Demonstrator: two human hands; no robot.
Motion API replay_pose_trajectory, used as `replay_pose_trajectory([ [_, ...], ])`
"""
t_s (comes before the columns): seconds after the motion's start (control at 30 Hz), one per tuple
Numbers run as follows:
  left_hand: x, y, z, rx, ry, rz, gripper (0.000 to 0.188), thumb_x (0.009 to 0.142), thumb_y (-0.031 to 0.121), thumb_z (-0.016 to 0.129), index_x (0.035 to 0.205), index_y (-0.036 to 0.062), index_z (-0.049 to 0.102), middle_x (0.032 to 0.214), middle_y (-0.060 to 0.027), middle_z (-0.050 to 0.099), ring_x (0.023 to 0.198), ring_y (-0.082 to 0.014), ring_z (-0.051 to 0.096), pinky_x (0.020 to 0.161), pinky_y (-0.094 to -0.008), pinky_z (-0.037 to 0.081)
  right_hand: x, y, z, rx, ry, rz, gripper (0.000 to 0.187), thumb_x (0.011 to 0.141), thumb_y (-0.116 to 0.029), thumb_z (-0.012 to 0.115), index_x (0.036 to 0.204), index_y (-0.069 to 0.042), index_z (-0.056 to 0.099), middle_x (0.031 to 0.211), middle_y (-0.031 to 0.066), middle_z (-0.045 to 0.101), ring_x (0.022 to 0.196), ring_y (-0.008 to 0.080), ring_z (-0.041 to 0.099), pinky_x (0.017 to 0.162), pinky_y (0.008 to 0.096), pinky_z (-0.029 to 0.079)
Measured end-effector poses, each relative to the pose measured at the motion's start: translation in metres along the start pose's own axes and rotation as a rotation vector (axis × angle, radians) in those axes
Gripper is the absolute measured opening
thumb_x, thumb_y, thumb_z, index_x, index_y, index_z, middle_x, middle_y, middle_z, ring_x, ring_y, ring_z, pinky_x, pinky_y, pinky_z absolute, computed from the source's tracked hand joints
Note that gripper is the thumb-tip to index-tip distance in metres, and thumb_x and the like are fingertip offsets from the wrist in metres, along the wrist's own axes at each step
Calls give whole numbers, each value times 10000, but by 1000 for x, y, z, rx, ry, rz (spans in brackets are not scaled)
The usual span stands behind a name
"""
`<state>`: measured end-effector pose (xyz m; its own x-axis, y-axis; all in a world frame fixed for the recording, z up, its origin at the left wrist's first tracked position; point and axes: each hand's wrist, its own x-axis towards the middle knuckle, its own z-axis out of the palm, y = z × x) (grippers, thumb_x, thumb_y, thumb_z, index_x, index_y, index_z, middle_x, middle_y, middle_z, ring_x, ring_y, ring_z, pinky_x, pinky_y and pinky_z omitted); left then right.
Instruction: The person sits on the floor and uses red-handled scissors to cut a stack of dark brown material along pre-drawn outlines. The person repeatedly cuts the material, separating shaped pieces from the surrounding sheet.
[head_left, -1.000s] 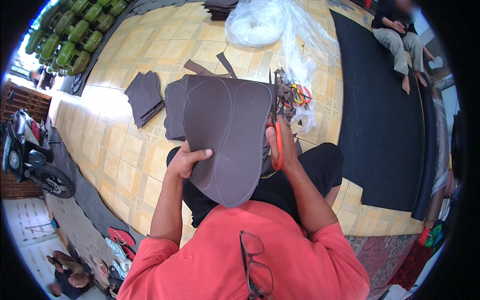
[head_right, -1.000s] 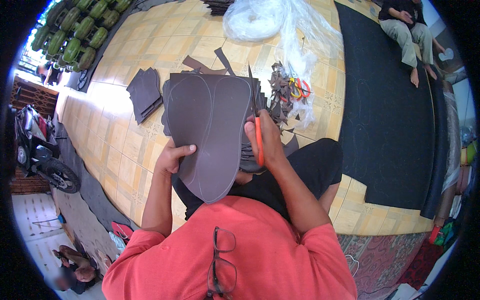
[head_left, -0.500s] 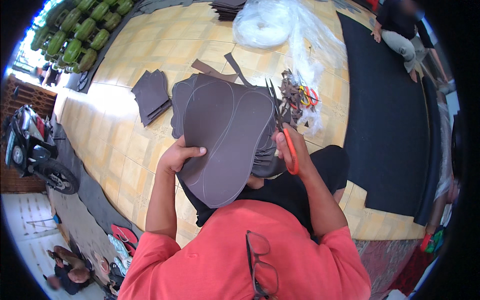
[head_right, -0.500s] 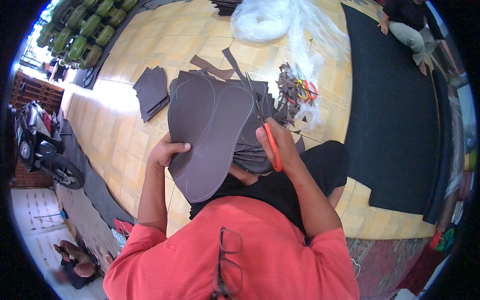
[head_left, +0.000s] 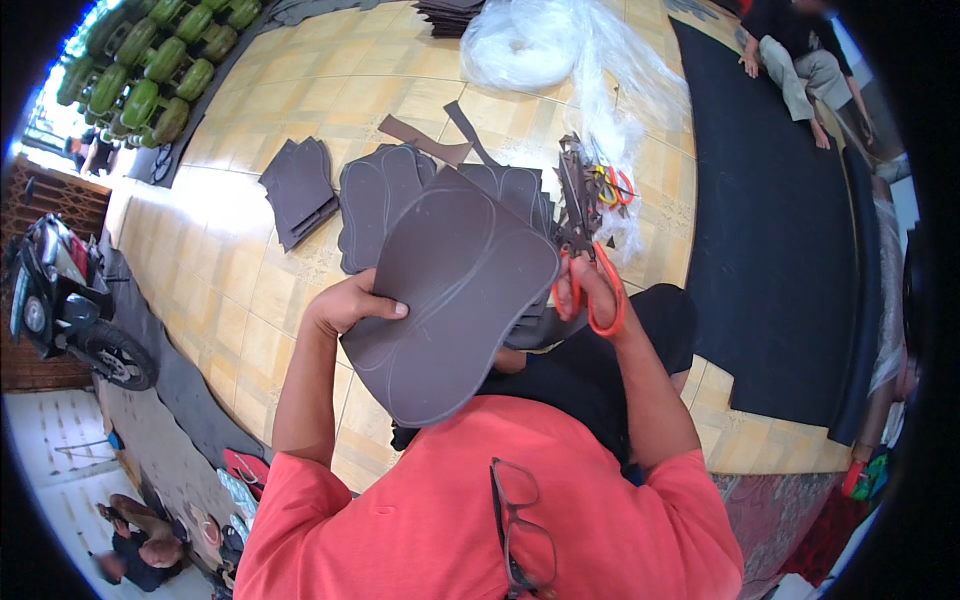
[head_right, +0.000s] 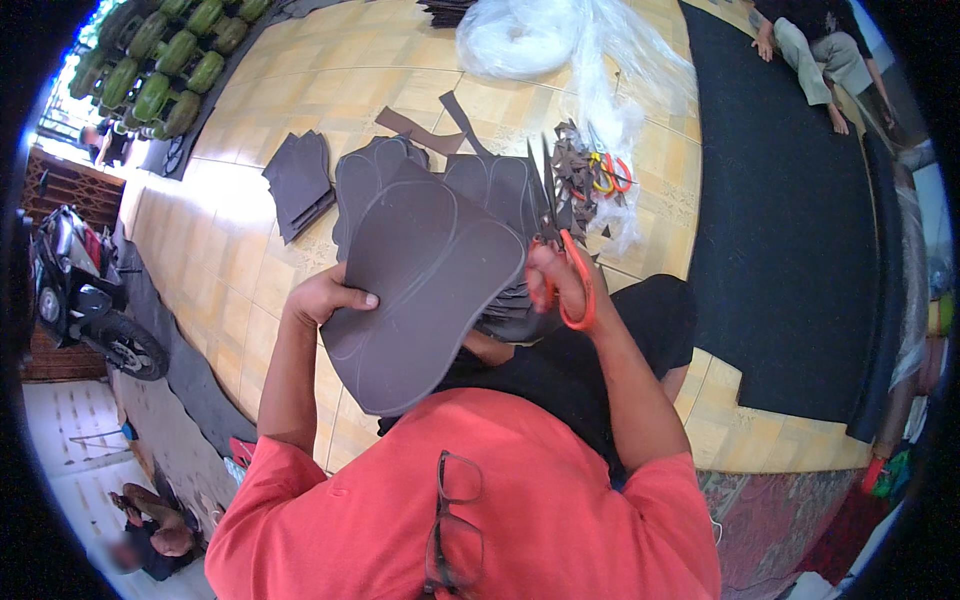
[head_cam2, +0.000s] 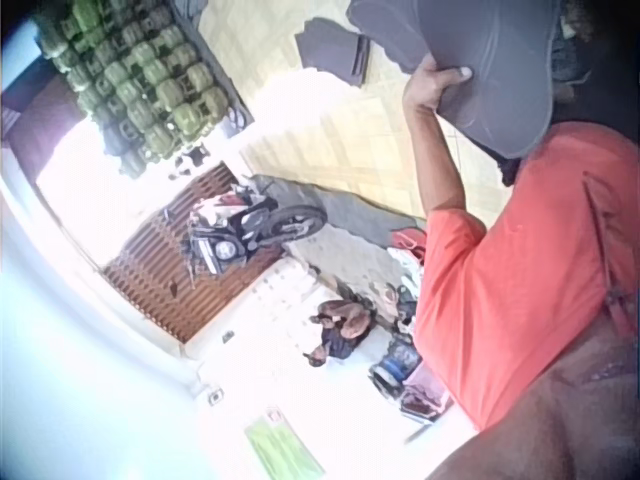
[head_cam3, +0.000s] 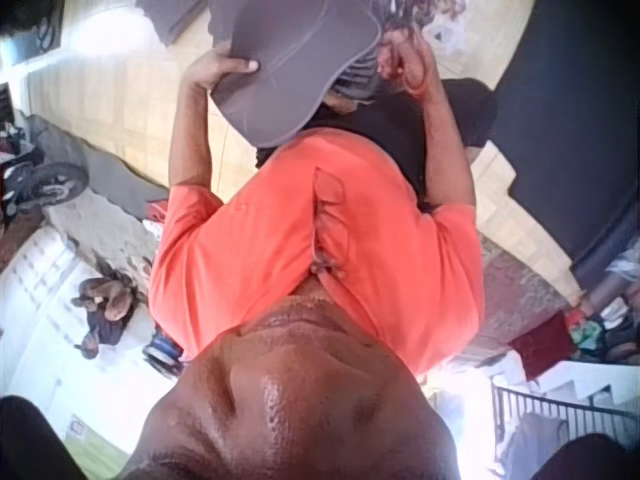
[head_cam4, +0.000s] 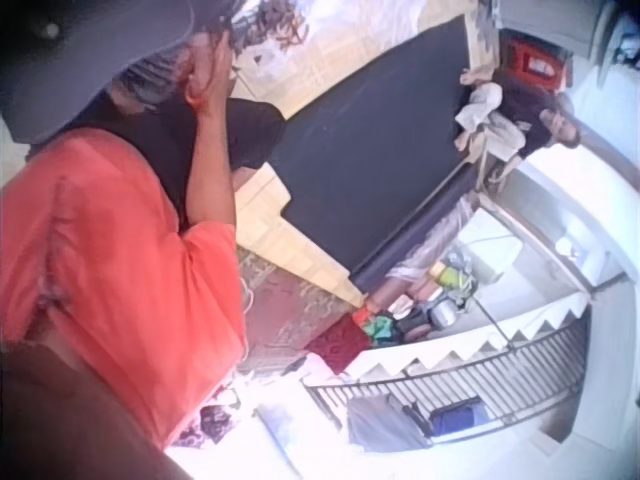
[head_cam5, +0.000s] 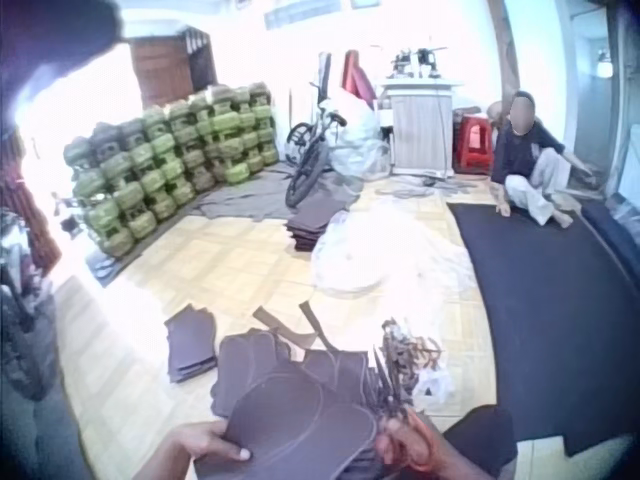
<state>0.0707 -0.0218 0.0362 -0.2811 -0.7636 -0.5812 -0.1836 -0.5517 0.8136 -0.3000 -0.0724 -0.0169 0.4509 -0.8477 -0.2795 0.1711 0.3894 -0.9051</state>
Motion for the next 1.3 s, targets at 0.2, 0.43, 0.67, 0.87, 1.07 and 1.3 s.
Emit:
replay_pose_trajectory([
  [0.2, 10, -10, 20, -1035, 198, -8, 529, 974, 423, 532, 1288, -2, 563, 1243, -147, 613, 1065, -274, 628, 873, -393, 541, 12, 9, 29, 237, 137, -94, 261, 867, -155, 576, 1046, 31, 540, 807, 103, 632, 540, 171, 597, 536, 296, 523],
  [0.43, 44, -7, 104, -253, 304, 575, 418, 909, 190, 661, 1269, 18, 534, 1185, -94, 592, 1105, -221, 574, 932, -375, 471, 1, 14, 75, 74, 98, -43, 216, 896, -125, 542, 1045, 25, 501, 793, 86, 606, 580, 167, 609, 596, 315, 540],
  [0.67, 46, 17, 104, -765, 431, 633, 310, 913, 52, 617, 1214, 24, 549, 1134, -94, 602, 1051, -211, 611, 891, -347, 517, 6, 25, 64, -349, 275, -402, 319, 1009, -307, 470, 1023, 7, 528, 712, 49, 525, 621, 113, 536, 571, 276, 466],
  [0.87, 40, 12, 99, -744, 401, 603, 342, 914, 35, 612, 1246, 28, 529, 1170, -94, 589, 1084, -219, 597, 918, -364, 513, 5, 12, 63, -638, 278, -451, 313, 941, -274, 611, 976, 23, 516, 819, 192, 577, 740, 353, 599, 684, 411, 469],
  [1.07, 40, 8, 102, -726, 419, 590, 387, 913, 27, 610, 1285, 30, 504, 1215, -99, 567, 1126, -236, 576, 943, -385, 502, 8, 15, 60, -715, 286, -583, 318, 983, -315, 490, 974, 2, 525, 709, 80, 521, 609, 166, 529, 592, 317, 440],
  [1.3, 41, 8, 90, -789, 441, 612, 410, 900, 26, 623, 1291, 25, 501, 1227, -103, 561, 1122, -241, 573, 965, -388, 483, 3, 29, 53, -522, 208, -347, 436, 1000, -424, 476, 845, -23, 549, 565, -9, 454, 426, 71, 451, 401, 233, 374],
])
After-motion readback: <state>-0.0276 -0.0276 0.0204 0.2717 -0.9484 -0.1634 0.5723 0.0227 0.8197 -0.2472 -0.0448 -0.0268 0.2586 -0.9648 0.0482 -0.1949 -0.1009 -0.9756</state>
